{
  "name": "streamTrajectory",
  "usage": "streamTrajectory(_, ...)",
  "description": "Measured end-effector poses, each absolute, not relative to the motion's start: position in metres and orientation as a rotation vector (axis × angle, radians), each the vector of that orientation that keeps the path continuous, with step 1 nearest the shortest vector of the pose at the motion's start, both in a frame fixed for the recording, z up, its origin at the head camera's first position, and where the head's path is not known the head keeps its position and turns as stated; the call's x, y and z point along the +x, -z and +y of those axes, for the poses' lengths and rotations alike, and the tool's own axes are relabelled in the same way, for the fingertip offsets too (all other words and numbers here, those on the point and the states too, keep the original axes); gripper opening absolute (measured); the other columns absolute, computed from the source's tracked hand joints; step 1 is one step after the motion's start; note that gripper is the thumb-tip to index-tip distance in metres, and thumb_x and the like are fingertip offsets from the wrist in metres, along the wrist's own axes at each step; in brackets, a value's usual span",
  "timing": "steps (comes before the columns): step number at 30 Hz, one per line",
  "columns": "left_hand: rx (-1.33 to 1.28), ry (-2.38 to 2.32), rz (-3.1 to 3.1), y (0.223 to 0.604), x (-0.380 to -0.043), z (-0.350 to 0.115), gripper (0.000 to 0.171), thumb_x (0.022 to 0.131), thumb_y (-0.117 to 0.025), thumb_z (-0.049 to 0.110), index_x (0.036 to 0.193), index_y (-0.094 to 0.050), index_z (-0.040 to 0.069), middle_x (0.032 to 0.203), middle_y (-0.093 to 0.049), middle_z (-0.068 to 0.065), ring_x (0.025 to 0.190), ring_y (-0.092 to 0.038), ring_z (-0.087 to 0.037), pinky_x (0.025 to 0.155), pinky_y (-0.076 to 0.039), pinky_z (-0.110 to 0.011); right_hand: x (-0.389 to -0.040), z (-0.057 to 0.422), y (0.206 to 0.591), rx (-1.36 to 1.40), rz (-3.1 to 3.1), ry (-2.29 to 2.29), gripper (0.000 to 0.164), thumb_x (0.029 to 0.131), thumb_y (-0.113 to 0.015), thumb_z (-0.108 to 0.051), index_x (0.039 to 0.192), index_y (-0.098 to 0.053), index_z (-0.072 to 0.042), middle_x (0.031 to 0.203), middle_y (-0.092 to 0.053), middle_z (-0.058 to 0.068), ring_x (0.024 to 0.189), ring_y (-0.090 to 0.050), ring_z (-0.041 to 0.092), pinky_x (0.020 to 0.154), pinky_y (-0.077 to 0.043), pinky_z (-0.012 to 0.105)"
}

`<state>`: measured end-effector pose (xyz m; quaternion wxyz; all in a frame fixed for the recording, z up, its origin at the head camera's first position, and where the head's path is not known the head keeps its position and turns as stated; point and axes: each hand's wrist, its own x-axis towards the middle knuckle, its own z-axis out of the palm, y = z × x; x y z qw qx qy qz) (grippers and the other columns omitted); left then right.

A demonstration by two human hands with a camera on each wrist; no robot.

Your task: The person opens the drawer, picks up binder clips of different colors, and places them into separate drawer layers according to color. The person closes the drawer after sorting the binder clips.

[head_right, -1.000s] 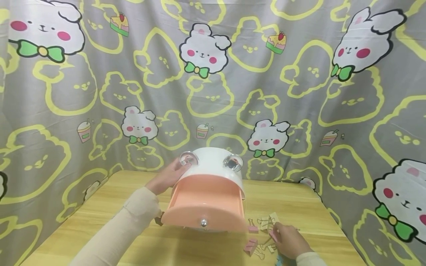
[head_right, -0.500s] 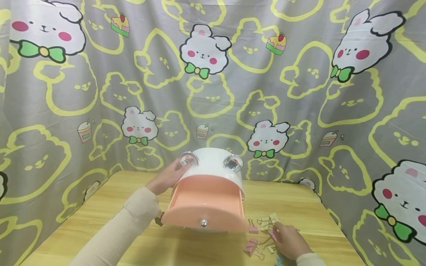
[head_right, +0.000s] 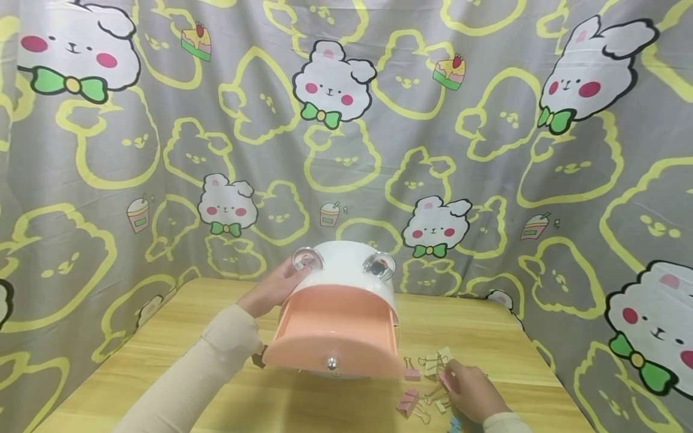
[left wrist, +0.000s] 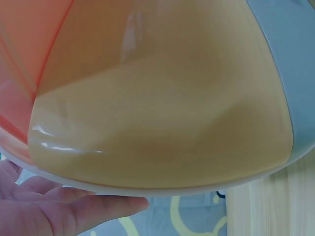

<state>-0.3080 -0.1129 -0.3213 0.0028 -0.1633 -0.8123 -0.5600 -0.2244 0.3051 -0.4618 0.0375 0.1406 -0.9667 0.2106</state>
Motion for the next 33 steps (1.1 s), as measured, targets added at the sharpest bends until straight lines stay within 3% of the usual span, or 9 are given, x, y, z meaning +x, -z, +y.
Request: streamTrajectory(33,-0.509,1.761,-2.544,0.3220,-0.3087,-0.1123,0.045,0.100,-0.053,0.039,0.134,-0.046,0.010,0.124,-0.059,-0.014,0.111,-0.054,-0.028,0.094,-0.041,-0.047,-0.2264,0.3003,0.4572,0.266,-2.949,-0.679,0.039,0.072,-0.077,0.002,0.106,-0.059,-0.005,0.075,-0.056,-0.002,0.063,-0.049,0.011,0.056,-0.044,0.028)
